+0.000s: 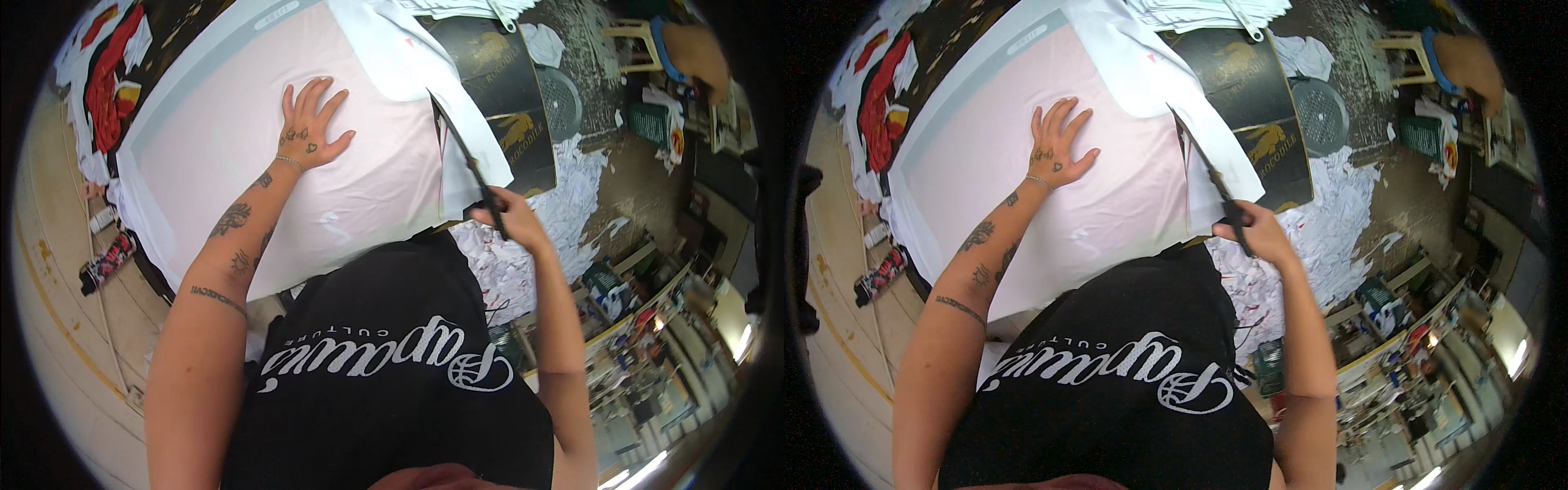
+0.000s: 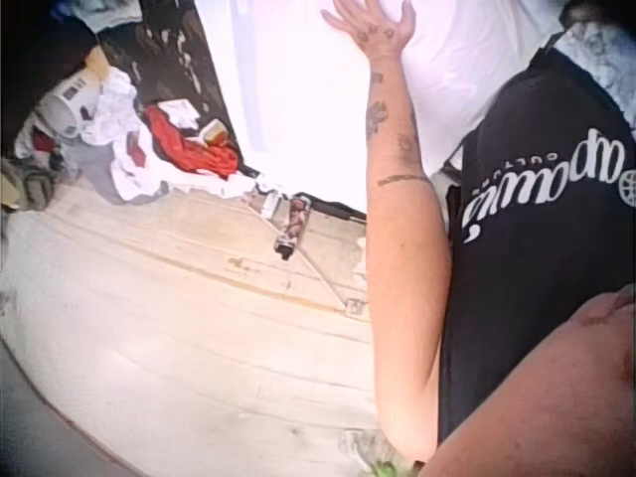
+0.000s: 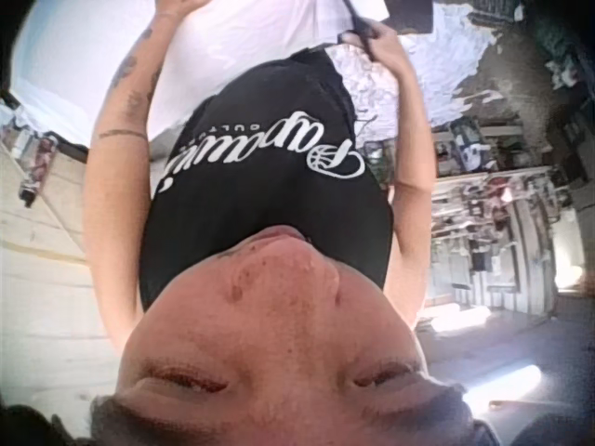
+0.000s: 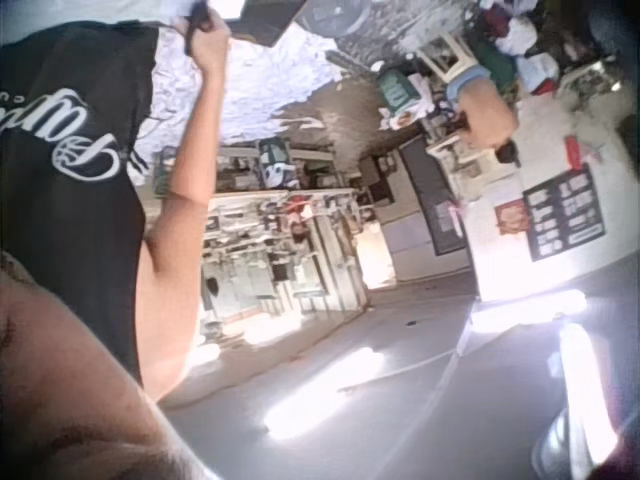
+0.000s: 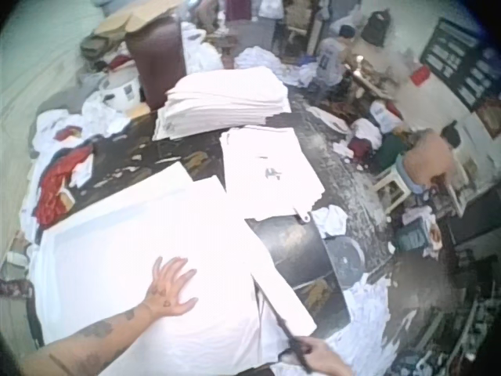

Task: The person repeatedly lays a red and white jersey on a table, places a white sheet of paper over it, and uses large scissors to cut the paper along the jersey's outline. The person then folds the cut paper and stacks it with other cut pieces.

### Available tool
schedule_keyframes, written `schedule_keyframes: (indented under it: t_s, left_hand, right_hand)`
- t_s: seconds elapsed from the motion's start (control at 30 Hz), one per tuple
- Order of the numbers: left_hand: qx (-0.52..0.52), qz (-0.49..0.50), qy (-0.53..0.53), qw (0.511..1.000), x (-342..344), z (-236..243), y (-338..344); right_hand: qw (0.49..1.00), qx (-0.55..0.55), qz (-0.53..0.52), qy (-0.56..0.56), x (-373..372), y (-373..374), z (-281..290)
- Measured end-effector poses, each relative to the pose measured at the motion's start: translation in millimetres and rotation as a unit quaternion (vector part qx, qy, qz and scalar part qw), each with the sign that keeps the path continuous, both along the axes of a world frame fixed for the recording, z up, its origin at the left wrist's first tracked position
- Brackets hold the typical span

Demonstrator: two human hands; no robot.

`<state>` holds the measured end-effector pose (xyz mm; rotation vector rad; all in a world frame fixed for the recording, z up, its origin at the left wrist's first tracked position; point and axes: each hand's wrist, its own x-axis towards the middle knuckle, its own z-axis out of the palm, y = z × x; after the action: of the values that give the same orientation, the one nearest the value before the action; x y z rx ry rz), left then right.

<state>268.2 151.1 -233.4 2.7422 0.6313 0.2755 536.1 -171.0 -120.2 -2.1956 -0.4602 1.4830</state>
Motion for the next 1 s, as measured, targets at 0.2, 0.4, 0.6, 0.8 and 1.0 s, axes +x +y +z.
schedule_keyframes:
  t_s: [0.2,0.4,0.6,0.8,1.0]
  left_hand:
    - [-0.009,0.013,0.009,1.000,1,3,0]
    - [-0.027,0.023,0.013,0.999,0,2,0]
    - [-0.038,0.019,-0.019,0.999,-2,-5,4]
    - [-0.056,0.017,-0.035,0.998,-4,-7,3]
    - [-0.069,0.020,-0.068,0.995,-5,-8,6]
  right_hand:
    - [0.944,0.017,0.328,-0.009,126,53,1]
    - [0.943,-0.086,0.320,-0.020,115,90,-13]
    - [0.974,-0.021,0.225,-0.031,36,74,-16]
    - [0.995,-0.017,0.094,0.009,-38,96,-12]
    - [0.992,-0.071,0.106,0.007,-64,135,-22]
